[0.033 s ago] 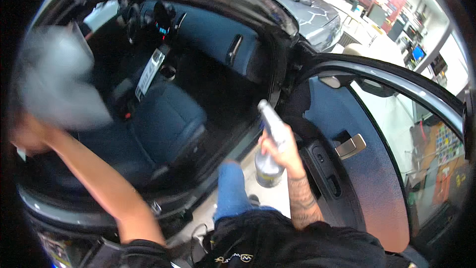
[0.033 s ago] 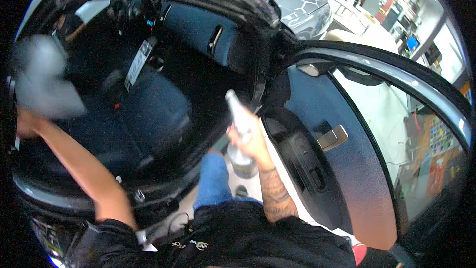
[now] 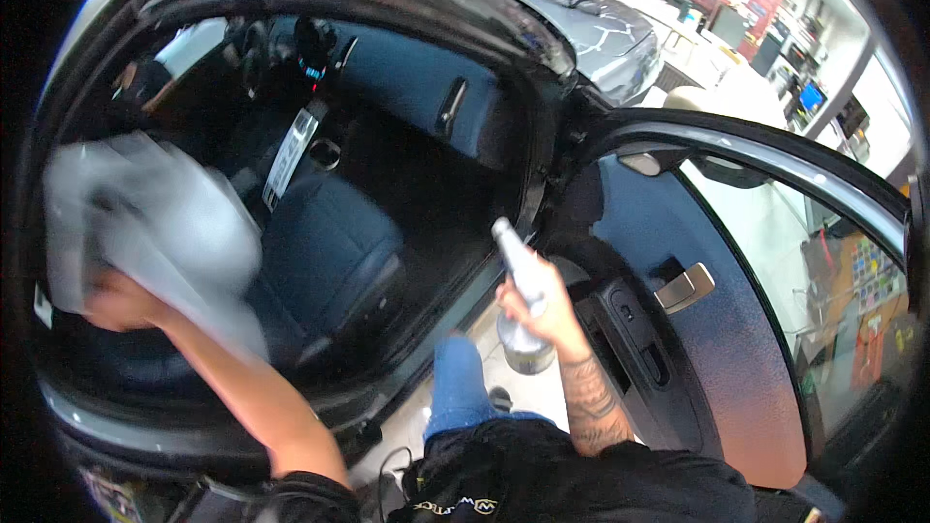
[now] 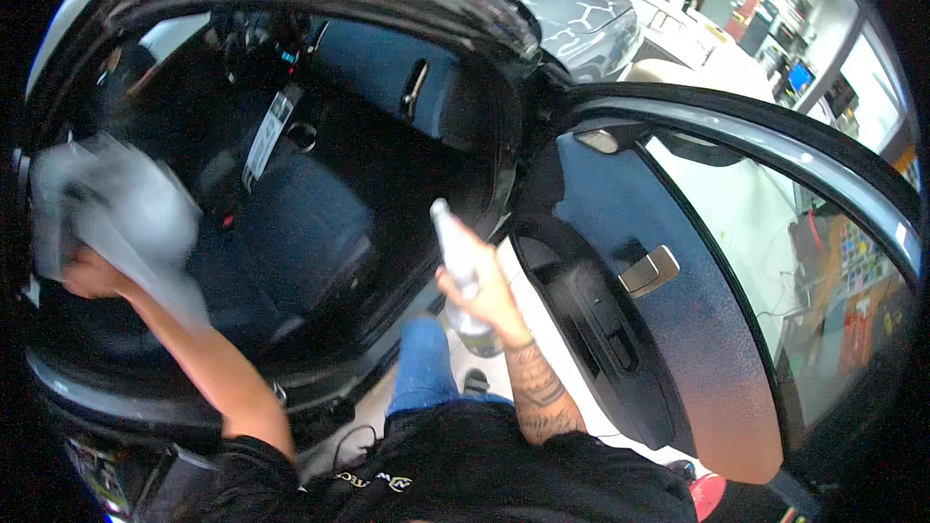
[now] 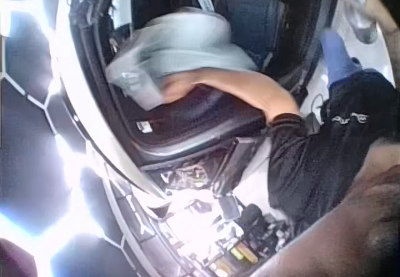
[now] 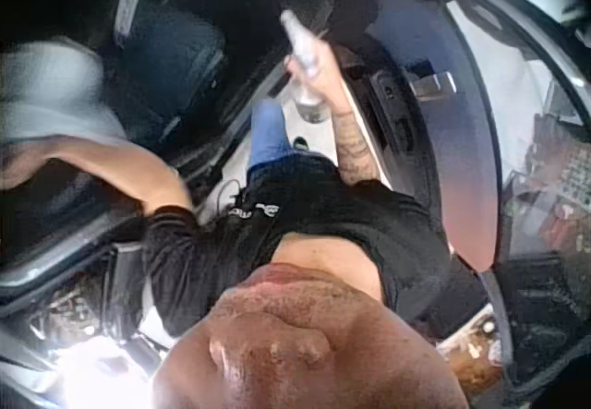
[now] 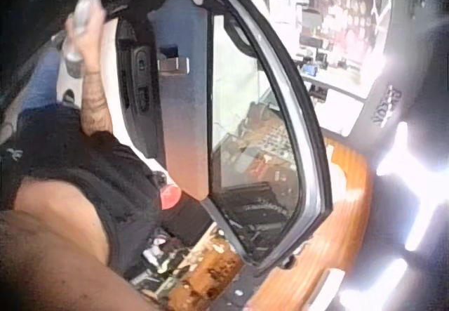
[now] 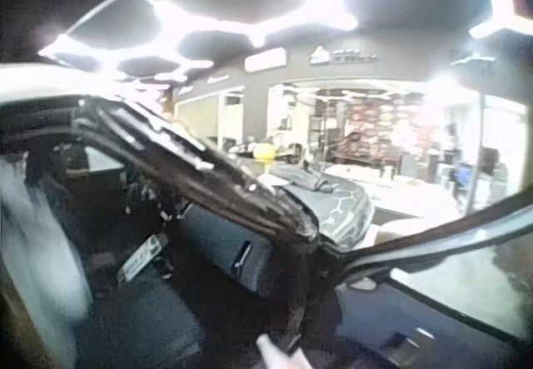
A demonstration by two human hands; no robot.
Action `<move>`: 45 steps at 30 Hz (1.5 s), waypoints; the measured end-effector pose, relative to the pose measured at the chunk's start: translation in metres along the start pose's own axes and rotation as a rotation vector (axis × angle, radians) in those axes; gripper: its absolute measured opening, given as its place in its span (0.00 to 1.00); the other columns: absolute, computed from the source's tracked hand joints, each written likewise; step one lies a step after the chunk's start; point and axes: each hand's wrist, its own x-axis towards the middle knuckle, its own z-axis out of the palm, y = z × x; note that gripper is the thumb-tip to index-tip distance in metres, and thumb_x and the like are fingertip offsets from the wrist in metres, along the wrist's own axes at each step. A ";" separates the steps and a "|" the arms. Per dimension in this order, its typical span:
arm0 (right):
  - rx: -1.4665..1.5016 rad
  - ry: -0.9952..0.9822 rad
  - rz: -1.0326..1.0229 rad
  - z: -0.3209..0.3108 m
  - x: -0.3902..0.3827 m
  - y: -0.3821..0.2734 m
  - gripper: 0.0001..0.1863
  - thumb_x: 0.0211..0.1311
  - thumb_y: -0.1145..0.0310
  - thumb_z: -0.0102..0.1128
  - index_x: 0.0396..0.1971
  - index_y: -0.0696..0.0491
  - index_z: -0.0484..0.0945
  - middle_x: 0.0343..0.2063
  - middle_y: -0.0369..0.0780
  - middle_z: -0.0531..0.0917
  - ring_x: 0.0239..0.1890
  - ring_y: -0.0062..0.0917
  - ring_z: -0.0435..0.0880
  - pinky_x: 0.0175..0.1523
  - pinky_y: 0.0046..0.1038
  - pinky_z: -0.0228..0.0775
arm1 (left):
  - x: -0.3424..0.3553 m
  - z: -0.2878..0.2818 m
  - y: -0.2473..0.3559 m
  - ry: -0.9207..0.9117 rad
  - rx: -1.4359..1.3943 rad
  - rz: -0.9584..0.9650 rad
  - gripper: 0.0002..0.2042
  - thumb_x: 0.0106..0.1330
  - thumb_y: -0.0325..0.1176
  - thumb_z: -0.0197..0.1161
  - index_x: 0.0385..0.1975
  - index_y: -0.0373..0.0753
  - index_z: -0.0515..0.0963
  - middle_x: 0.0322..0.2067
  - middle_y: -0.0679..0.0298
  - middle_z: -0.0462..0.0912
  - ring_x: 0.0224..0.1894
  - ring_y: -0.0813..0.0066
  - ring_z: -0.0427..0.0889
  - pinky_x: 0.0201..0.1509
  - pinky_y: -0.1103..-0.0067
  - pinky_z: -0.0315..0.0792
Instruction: The person applies a transparent protective film to the roof of a car. They use a spray bottle to wet the surface and a cloth to smooth the film, removing air bubbles and excess liquid. The person also uses a squeegee tool to press the film firmly onto the curved surface.
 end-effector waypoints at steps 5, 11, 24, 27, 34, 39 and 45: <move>-0.453 -0.119 0.075 0.007 -0.014 0.014 0.40 0.48 0.70 0.62 0.64 0.57 0.59 0.35 0.53 0.80 0.33 0.36 0.83 0.41 0.32 0.73 | -0.312 -0.011 -0.107 -0.656 -0.090 -0.344 0.11 0.63 0.27 0.56 0.44 0.32 0.75 0.37 0.48 0.81 0.42 0.58 0.79 0.51 0.70 0.70; -0.732 -0.123 0.089 0.035 0.012 0.013 0.45 0.43 0.66 0.66 0.64 0.55 0.55 0.30 0.51 0.81 0.32 0.48 0.81 0.39 0.40 0.74 | -0.414 0.014 -0.155 -1.506 0.231 -1.085 0.49 0.48 0.38 0.73 0.68 0.39 0.49 0.62 0.32 0.55 0.61 0.40 0.63 0.64 0.60 0.60; -0.940 -0.457 -0.451 0.140 0.148 -0.106 0.46 0.48 0.54 0.67 0.57 0.71 0.56 0.19 0.55 0.78 0.22 0.45 0.80 0.29 0.40 0.73 | -0.156 0.061 0.060 -0.732 -1.220 -0.776 0.42 0.46 0.35 0.71 0.62 0.30 0.59 0.47 0.57 0.76 0.43 0.70 0.78 0.49 0.73 0.71; -0.438 -0.326 -0.389 0.136 0.197 -0.151 0.29 0.55 0.55 0.62 0.47 0.65 0.72 0.23 0.48 0.81 0.24 0.34 0.83 0.28 0.32 0.76 | -0.115 0.058 0.030 -0.664 -1.199 -0.913 0.31 0.48 0.27 0.64 0.56 0.30 0.67 0.40 0.58 0.80 0.26 0.79 0.76 0.32 0.81 0.72; 1.394 -0.243 0.071 0.181 0.257 -0.138 0.14 0.63 0.62 0.55 0.44 0.53 0.72 0.48 0.43 0.76 0.54 0.33 0.73 0.56 0.37 0.67 | -0.029 0.071 -0.003 -0.687 -1.324 -1.068 0.30 0.43 0.21 0.53 0.54 0.28 0.69 0.43 0.47 0.79 0.21 0.81 0.71 0.23 0.84 0.70; 1.488 -0.245 0.040 0.185 0.273 -0.144 0.10 0.62 0.64 0.57 0.41 0.50 0.72 0.48 0.41 0.77 0.54 0.32 0.73 0.56 0.35 0.65 | -0.023 0.100 -0.017 -0.542 -1.380 -1.166 0.35 0.39 0.22 0.51 0.57 0.30 0.66 0.52 0.53 0.74 0.47 0.65 0.78 0.36 0.76 0.76; 1.463 -0.266 0.029 0.173 0.263 -0.158 0.13 0.63 0.63 0.56 0.44 0.51 0.71 0.48 0.39 0.77 0.55 0.30 0.73 0.56 0.33 0.65 | -0.028 0.117 -0.015 -0.532 -1.539 -1.191 0.35 0.39 0.20 0.51 0.58 0.32 0.65 0.55 0.54 0.71 0.54 0.58 0.74 0.47 0.63 0.79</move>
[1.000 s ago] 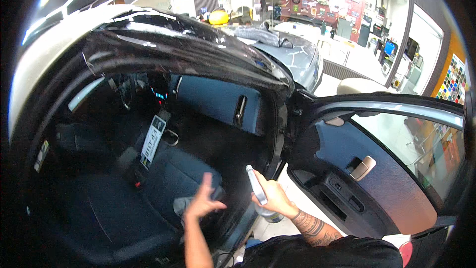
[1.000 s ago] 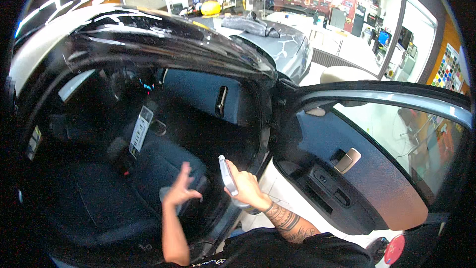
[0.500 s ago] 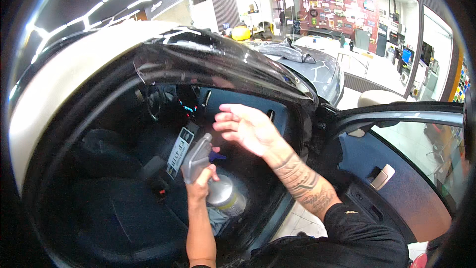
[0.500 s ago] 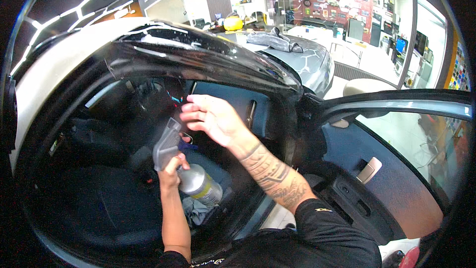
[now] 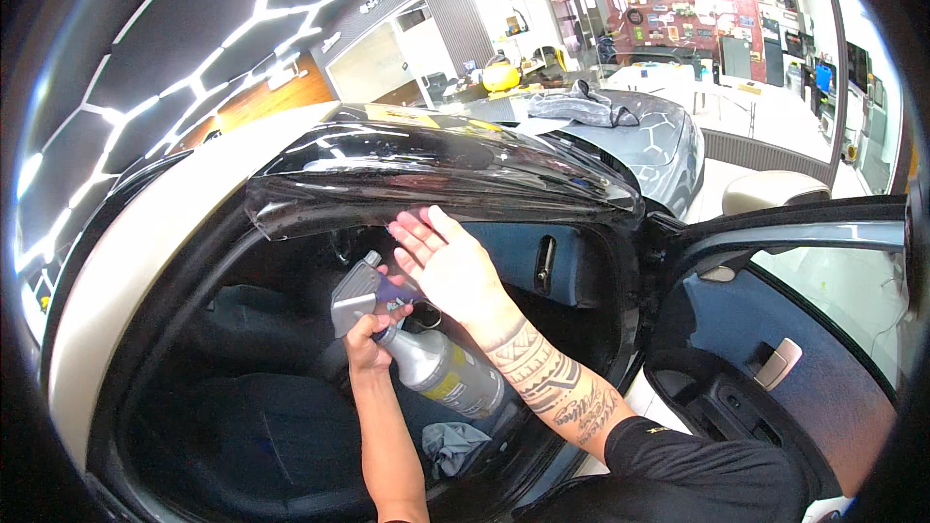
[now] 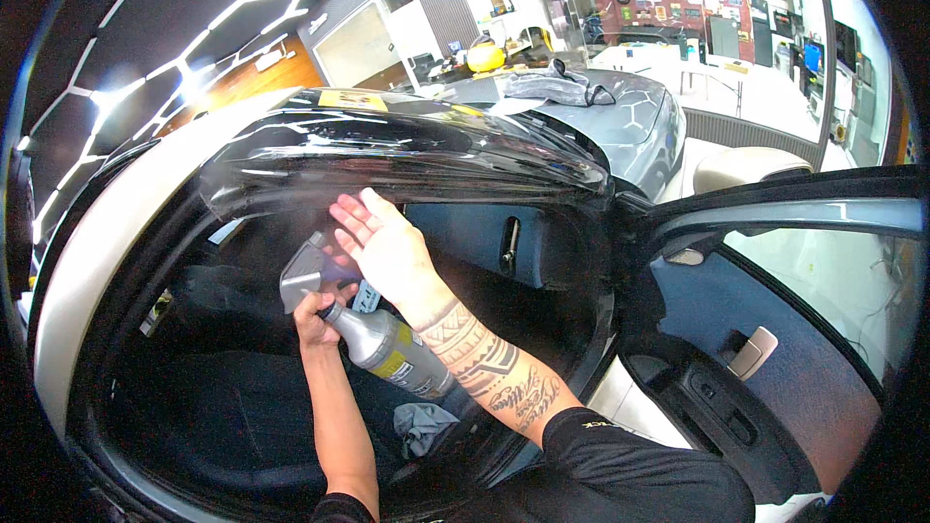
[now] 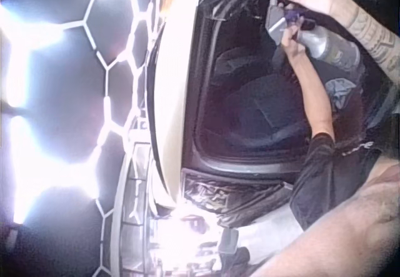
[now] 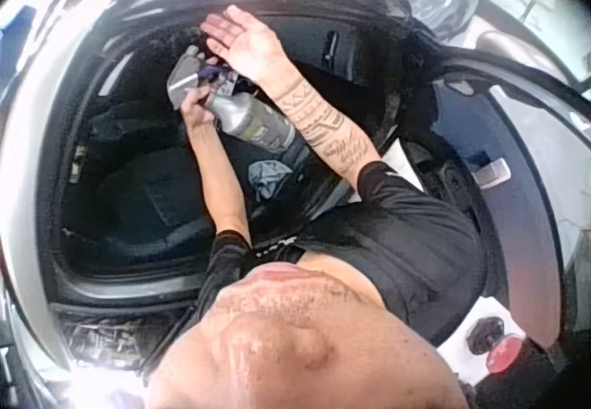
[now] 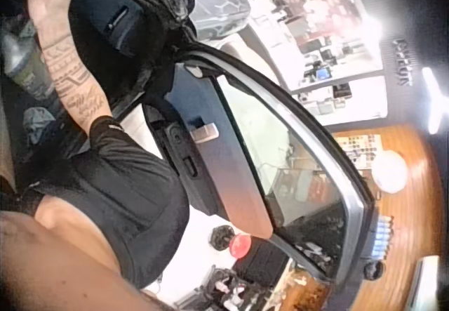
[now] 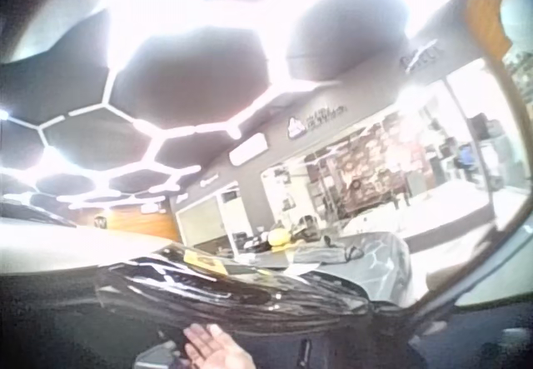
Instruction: The person applies a transparent protective film to the roof of a car. They use a spray bottle to wet the surface and a cloth to smooth the film, removing air bubbles and excess liquid. The person also uses a squeegee tool to press the film firmly onto the curved surface.
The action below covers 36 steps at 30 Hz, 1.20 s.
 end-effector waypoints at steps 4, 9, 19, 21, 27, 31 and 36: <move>-0.015 -0.099 -0.071 0.003 0.004 -0.008 0.13 0.61 0.67 0.56 0.44 0.52 0.72 0.48 0.39 0.77 0.55 0.29 0.73 0.56 0.32 0.65 | 0.006 0.009 -0.007 -0.014 -0.013 0.006 0.34 0.39 0.19 0.50 0.56 0.31 0.66 0.54 0.53 0.71 0.54 0.58 0.74 0.49 0.60 0.77; 0.132 -0.078 -0.024 0.008 0.011 0.000 0.09 0.59 0.75 0.53 0.40 0.54 0.74 0.44 0.43 0.78 0.54 0.32 0.76 0.57 0.33 0.66 | 0.017 0.010 -0.006 0.057 0.058 0.001 0.32 0.39 0.24 0.53 0.54 0.31 0.67 0.52 0.52 0.72 0.55 0.56 0.73 0.56 0.63 0.71; 0.205 -0.195 -0.047 0.006 0.020 0.011 0.08 0.53 0.83 0.46 0.26 0.56 0.74 0.43 0.47 0.81 0.55 0.40 0.75 0.61 0.39 0.66 | 0.023 0.017 0.004 0.000 0.049 0.066 0.34 0.40 0.22 0.53 0.56 0.30 0.64 0.54 0.52 0.70 0.59 0.55 0.68 0.67 0.65 0.58; 0.195 -0.198 -0.035 0.005 0.021 0.010 0.07 0.52 0.83 0.48 0.25 0.55 0.74 0.44 0.50 0.81 0.54 0.39 0.76 0.61 0.38 0.65 | 0.025 0.026 0.007 -0.067 0.054 0.112 0.35 0.39 0.23 0.53 0.57 0.30 0.63 0.56 0.52 0.69 0.61 0.55 0.66 0.69 0.65 0.55; 0.186 -0.276 0.016 0.001 0.021 0.002 0.09 0.51 0.86 0.45 0.24 0.56 0.74 0.44 0.50 0.81 0.55 0.40 0.75 0.62 0.39 0.65 | 0.032 0.043 0.008 -0.050 -0.015 0.315 0.39 0.39 0.22 0.57 0.61 0.36 0.58 0.49 0.53 0.72 0.56 0.54 0.71 0.59 0.50 0.66; 0.251 -0.219 0.120 0.004 0.015 -0.004 0.11 0.50 0.88 0.43 0.24 0.57 0.74 0.45 0.50 0.80 0.57 0.41 0.74 0.62 0.41 0.65 | 0.030 0.050 0.017 -0.095 -0.079 0.409 0.39 0.38 0.24 0.56 0.59 0.41 0.58 0.45 0.50 0.74 0.50 0.53 0.75 0.58 0.53 0.68; 0.215 -0.154 0.133 0.012 0.011 -0.008 0.12 0.49 0.89 0.43 0.25 0.57 0.74 0.44 0.49 0.80 0.56 0.40 0.74 0.63 0.42 0.65 | 0.036 0.055 0.030 -0.103 -0.093 0.453 0.34 0.38 0.30 0.54 0.55 0.31 0.65 0.46 0.52 0.75 0.49 0.55 0.75 0.59 0.58 0.68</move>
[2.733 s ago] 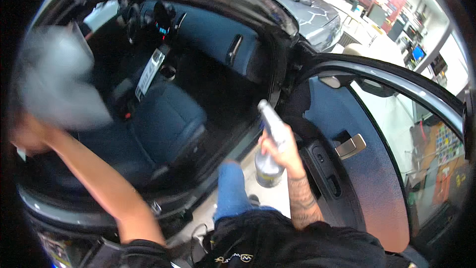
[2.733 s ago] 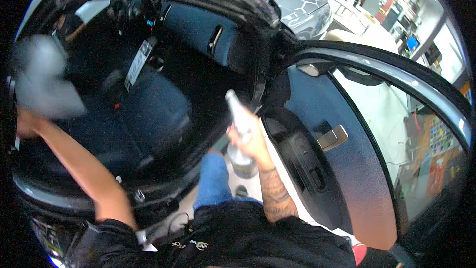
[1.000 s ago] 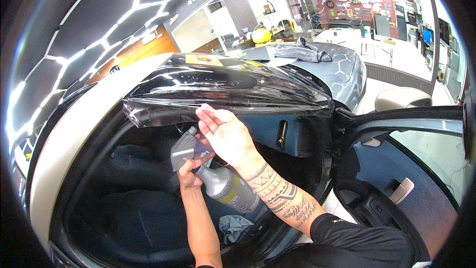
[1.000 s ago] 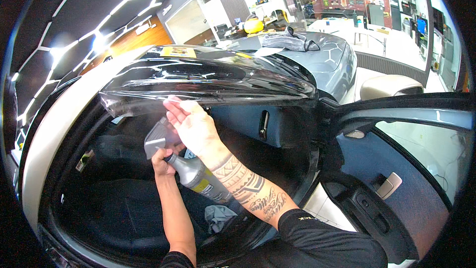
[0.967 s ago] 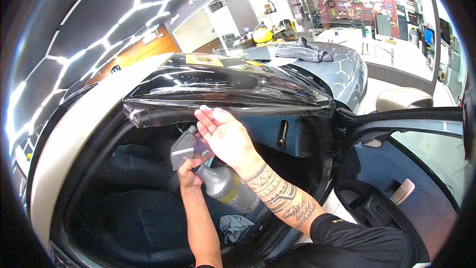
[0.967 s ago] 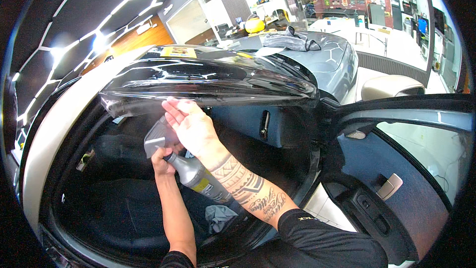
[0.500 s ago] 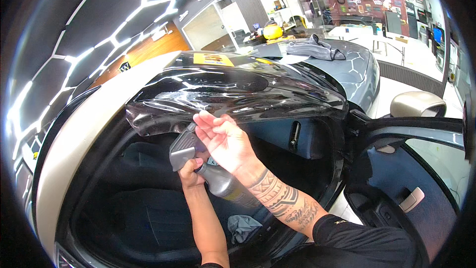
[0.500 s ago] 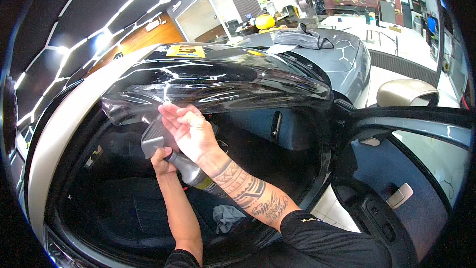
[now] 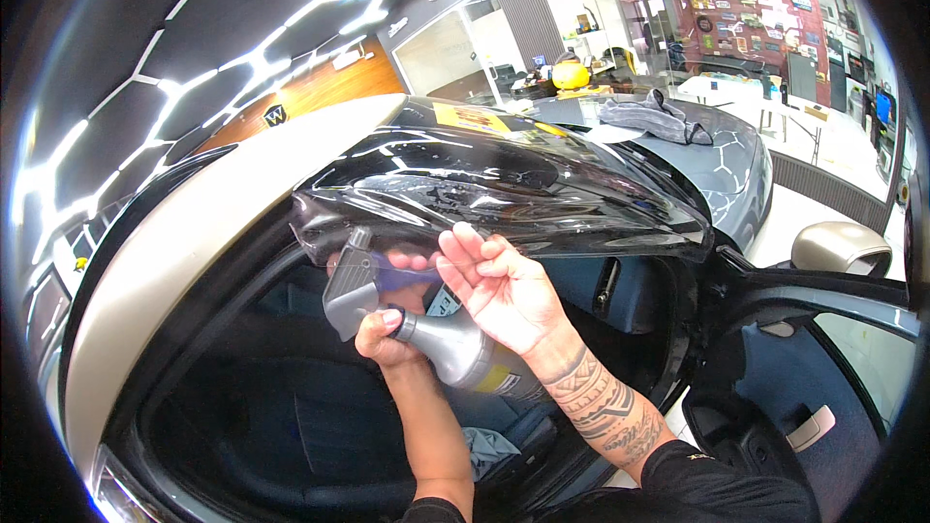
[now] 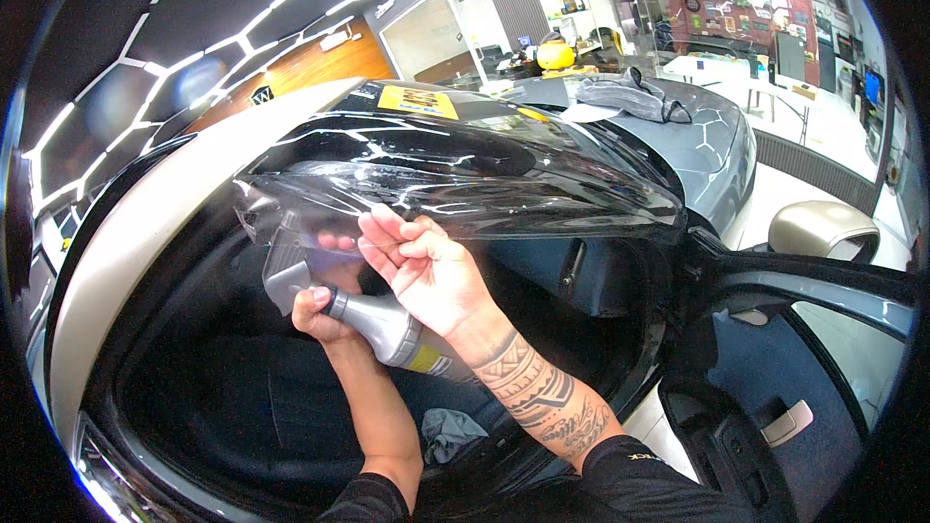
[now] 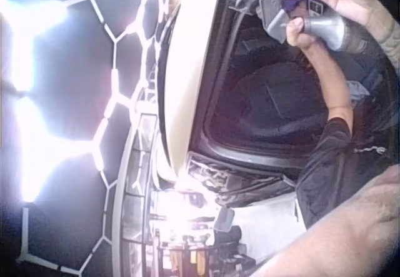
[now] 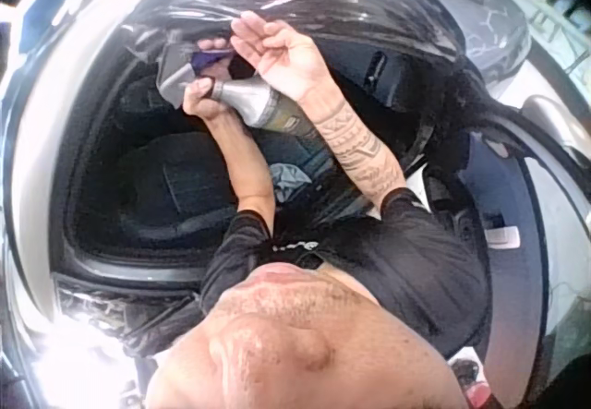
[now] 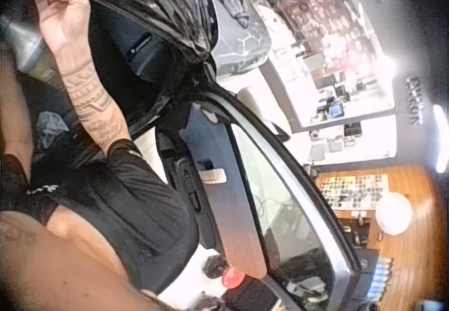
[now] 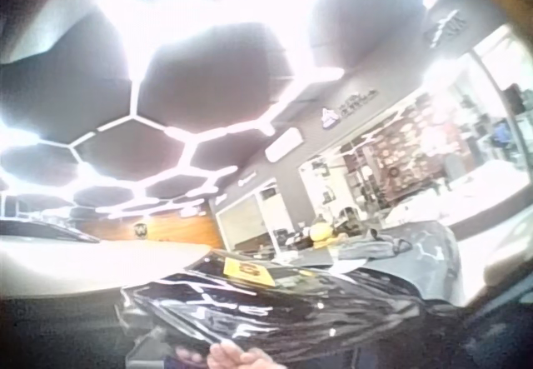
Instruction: The person applies a transparent protective film to the roof of a car. They use a spray bottle to wet the surface and a cloth to smooth the film, removing air bubbles and excess liquid. The person also uses a squeegee tool to press the film firmly onto the curved surface.
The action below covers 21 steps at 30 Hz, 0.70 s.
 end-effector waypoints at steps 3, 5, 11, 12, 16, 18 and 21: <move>0.104 -0.041 0.014 0.005 -0.002 0.004 0.08 0.50 0.85 0.45 0.26 0.59 0.74 0.44 0.49 0.80 0.54 0.38 0.76 0.63 0.40 0.66 | 0.007 0.006 0.001 0.032 -0.070 0.018 0.32 0.37 0.30 0.55 0.51 0.28 0.65 0.44 0.48 0.74 0.49 0.52 0.75 0.60 0.54 0.65; 0.197 -0.083 0.040 0.003 0.000 0.007 0.11 0.53 0.79 0.49 0.37 0.61 0.74 0.47 0.49 0.78 0.53 0.38 0.76 0.63 0.39 0.66 | 0.006 0.002 0.002 0.040 -0.049 0.011 0.33 0.37 0.31 0.54 0.51 0.26 0.66 0.46 0.49 0.74 0.51 0.54 0.74 0.62 0.56 0.63; 0.032 -0.215 0.094 0.028 0.018 0.039 0.23 0.62 0.69 0.52 0.56 0.60 0.67 0.60 0.50 0.67 0.63 0.40 0.65 0.67 0.38 0.59 | 0.003 -0.015 0.015 0.153 0.138 0.009 0.41 0.33 0.32 0.51 0.59 0.29 0.61 0.56 0.49 0.69 0.60 0.54 0.68 0.68 0.68 0.58; 0.037 -0.216 0.088 0.029 0.022 0.047 0.21 0.63 0.69 0.51 0.56 0.58 0.67 0.60 0.49 0.67 0.63 0.39 0.66 0.67 0.38 0.59 | 0.005 -0.019 0.017 0.161 0.146 0.023 0.41 0.33 0.32 0.51 0.59 0.28 0.62 0.56 0.49 0.69 0.60 0.54 0.68 0.68 0.68 0.58; 0.005 -0.095 0.006 0.035 0.026 0.062 0.16 0.66 0.70 0.49 0.52 0.55 0.67 0.57 0.47 0.70 0.62 0.37 0.67 0.66 0.39 0.59 | 0.008 -0.026 0.023 0.188 0.125 0.004 0.38 0.32 0.27 0.51 0.56 0.33 0.60 0.52 0.52 0.70 0.57 0.57 0.70 0.66 0.68 0.60; 0.008 -0.093 -0.043 0.028 0.030 0.066 0.11 0.65 0.71 0.49 0.46 0.55 0.70 0.53 0.48 0.74 0.61 0.38 0.69 0.66 0.39 0.60 | 0.007 -0.027 0.023 0.195 0.111 -0.005 0.37 0.32 0.24 0.52 0.55 0.36 0.60 0.50 0.53 0.71 0.55 0.59 0.71 0.65 0.68 0.62; -0.030 -0.108 -0.119 0.028 0.032 0.066 0.07 0.63 0.72 0.53 0.40 0.56 0.75 0.46 0.46 0.79 0.58 0.38 0.72 0.65 0.39 0.62 | 0.009 -0.027 0.018 0.181 0.080 -0.002 0.36 0.33 0.24 0.53 0.54 0.36 0.61 0.48 0.54 0.72 0.53 0.60 0.72 0.63 0.69 0.64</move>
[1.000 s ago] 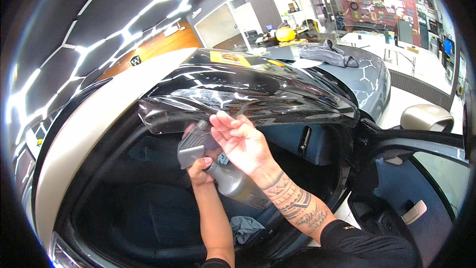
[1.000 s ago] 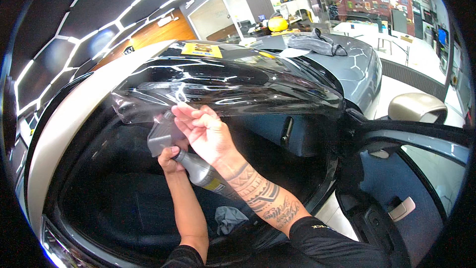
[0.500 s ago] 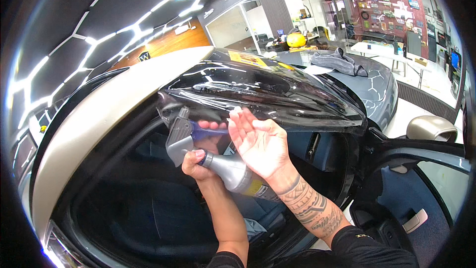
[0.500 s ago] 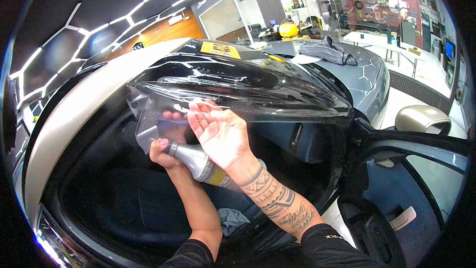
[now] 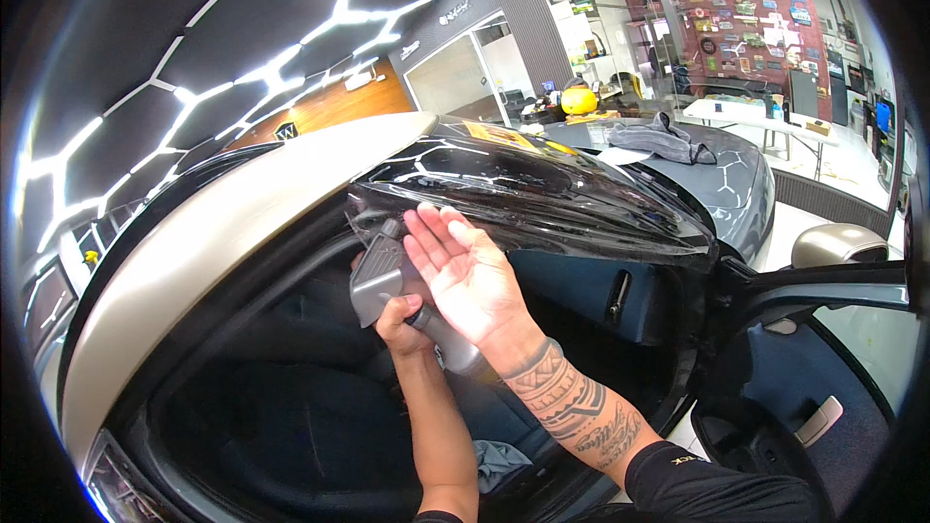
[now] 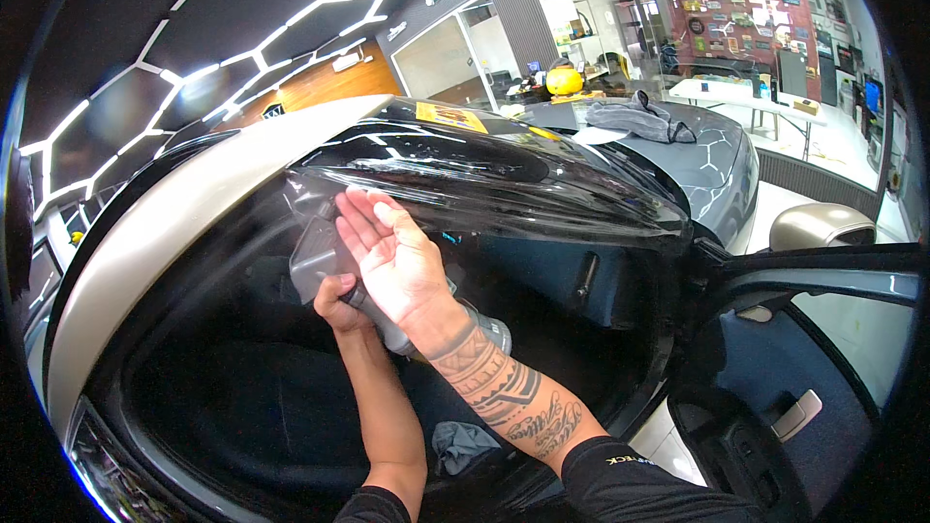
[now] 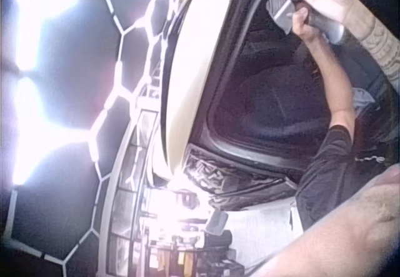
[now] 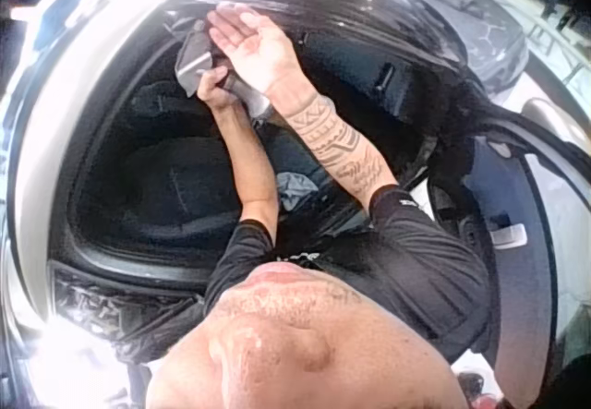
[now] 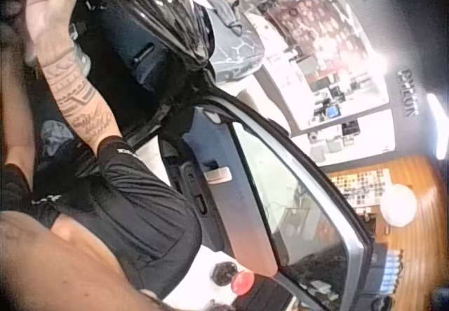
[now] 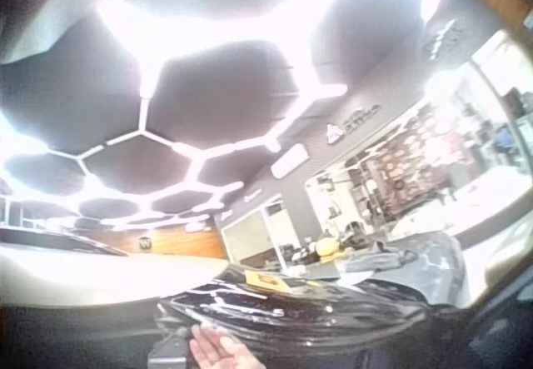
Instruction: The person applies a transparent protective film to the roof of a car. They use a spray bottle to wet the surface and a cloth to smooth the film, removing air bubbles and excess liquid. The person also uses a squeegee tool to press the film firmly onto the curved surface.
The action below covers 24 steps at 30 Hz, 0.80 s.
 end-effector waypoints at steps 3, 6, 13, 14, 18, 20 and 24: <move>0.032 0.113 -0.025 0.008 -0.003 0.002 0.09 0.62 0.71 0.57 0.41 0.56 0.76 0.42 0.44 0.81 0.56 0.36 0.74 0.64 0.37 0.64 | -0.002 -0.006 -0.007 0.034 -0.015 -0.058 0.37 0.34 0.24 0.52 0.56 0.34 0.61 0.48 0.54 0.72 0.52 0.61 0.74 0.61 0.71 0.66; -0.004 0.084 0.046 0.017 0.000 0.005 0.11 0.61 0.70 0.59 0.43 0.56 0.75 0.35 0.41 0.81 0.53 0.35 0.76 0.62 0.38 0.66 | -0.007 -0.012 -0.007 0.025 0.116 -0.067 0.36 0.39 0.28 0.49 0.58 0.27 0.61 0.52 0.50 0.71 0.55 0.59 0.72 0.61 0.70 0.65; -0.138 0.171 0.124 0.033 0.011 0.015 0.10 0.60 0.67 0.61 0.39 0.54 0.79 0.24 0.30 0.78 0.29 0.20 0.77 0.40 0.26 0.70 | -0.007 -0.011 -0.011 0.073 0.078 -0.065 0.32 0.45 0.29 0.48 0.56 0.28 0.64 0.53 0.51 0.72 0.55 0.60 0.73 0.59 0.72 0.66; -0.109 0.159 0.140 0.033 0.012 0.017 0.09 0.60 0.67 0.61 0.39 0.54 0.79 0.23 0.30 0.78 0.27 0.19 0.77 0.38 0.26 0.70 | -0.005 -0.018 -0.009 0.078 0.090 -0.052 0.31 0.42 0.27 0.48 0.55 0.29 0.67 0.51 0.53 0.73 0.52 0.62 0.75 0.57 0.74 0.68; -0.084 0.111 0.178 0.036 0.011 0.017 0.13 0.63 0.64 0.58 0.44 0.54 0.75 0.18 0.30 0.73 0.23 0.17 0.72 0.34 0.23 0.66 | -0.008 -0.003 -0.001 0.030 0.025 -0.038 0.28 0.40 0.25 0.48 0.49 0.34 0.71 0.48 0.57 0.75 0.51 0.64 0.75 0.57 0.75 0.67; -0.047 0.051 0.218 0.035 0.013 0.020 0.13 0.64 0.64 0.56 0.45 0.54 0.73 0.15 0.28 0.69 0.20 0.15 0.68 0.31 0.22 0.63 | -0.007 0.004 0.003 -0.022 0.000 -0.007 0.26 0.40 0.25 0.49 0.46 0.35 0.71 0.47 0.58 0.74 0.52 0.64 0.74 0.58 0.74 0.66; 0.016 0.042 0.258 0.040 0.014 0.033 0.13 0.66 0.65 0.53 0.47 0.54 0.72 0.11 0.26 0.62 0.13 0.11 0.61 0.26 0.19 0.58 | -0.011 0.000 0.007 -0.095 -0.018 0.029 0.23 0.42 0.25 0.50 0.44 0.36 0.69 0.46 0.58 0.73 0.53 0.66 0.72 0.60 0.74 0.64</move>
